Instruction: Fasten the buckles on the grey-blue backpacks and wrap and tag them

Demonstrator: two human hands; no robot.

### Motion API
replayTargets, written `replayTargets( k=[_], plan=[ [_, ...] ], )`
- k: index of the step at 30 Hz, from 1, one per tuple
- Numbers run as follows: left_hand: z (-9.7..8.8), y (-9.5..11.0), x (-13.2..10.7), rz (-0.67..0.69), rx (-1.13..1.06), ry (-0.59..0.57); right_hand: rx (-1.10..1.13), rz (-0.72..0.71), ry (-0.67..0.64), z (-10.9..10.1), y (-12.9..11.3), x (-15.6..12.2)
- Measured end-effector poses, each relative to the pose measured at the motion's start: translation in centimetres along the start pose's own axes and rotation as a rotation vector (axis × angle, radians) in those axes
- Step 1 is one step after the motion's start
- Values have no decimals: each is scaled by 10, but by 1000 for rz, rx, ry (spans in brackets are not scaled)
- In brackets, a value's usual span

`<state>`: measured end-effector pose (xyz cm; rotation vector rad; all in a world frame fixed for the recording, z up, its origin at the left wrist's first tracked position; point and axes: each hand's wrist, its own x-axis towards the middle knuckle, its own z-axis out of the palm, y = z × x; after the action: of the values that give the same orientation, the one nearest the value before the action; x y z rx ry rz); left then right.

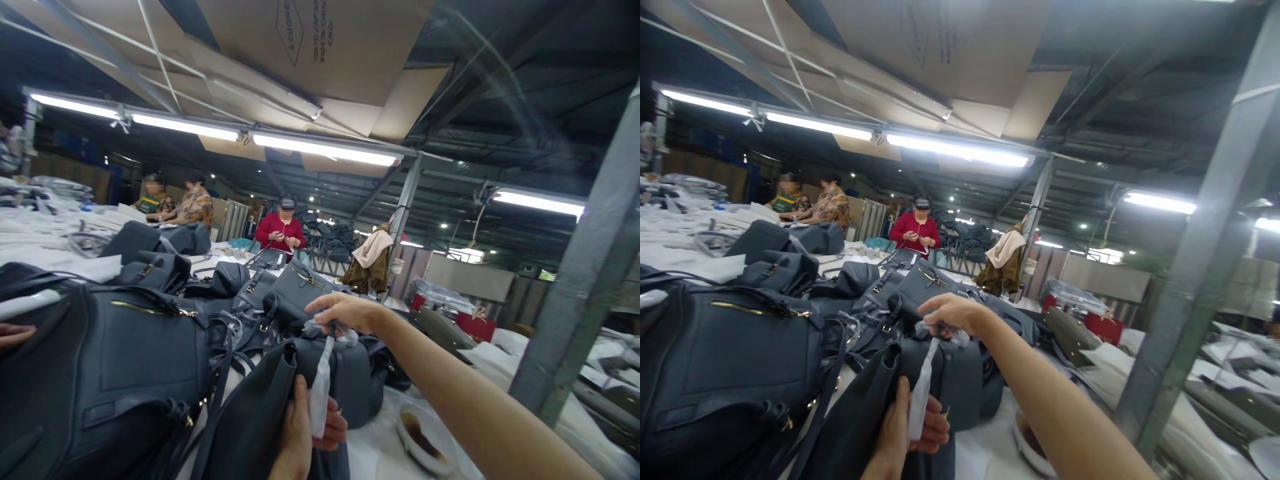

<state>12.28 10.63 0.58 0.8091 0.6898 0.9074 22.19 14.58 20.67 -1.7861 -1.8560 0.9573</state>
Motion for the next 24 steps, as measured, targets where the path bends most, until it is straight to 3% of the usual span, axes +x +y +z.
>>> replayTargets(
  k=[4,6,8,10,14,16,20,24],
  plan=[
    [-17,24,-3,254,-222,-115,376,43,90,-19,-21,2],
    [-23,36,-10,426,-267,-68,520,46,137,-26,-34,0],
    [-25,44,-17,618,-222,63,641,33,169,-30,-47,-5],
    [-24,47,-25,828,-60,183,738,9,190,-32,-59,-11],
    [-17,49,-41,1311,473,356,887,-61,221,-36,-80,-28],
    [-17,52,-49,1441,628,398,949,-97,244,-38,-89,-41],
    [-29,64,-56,1367,642,362,1033,-117,259,-26,-100,-66],
    [-52,80,-50,1051,566,344,1039,-107,232,1,-101,-71]
  ],
)
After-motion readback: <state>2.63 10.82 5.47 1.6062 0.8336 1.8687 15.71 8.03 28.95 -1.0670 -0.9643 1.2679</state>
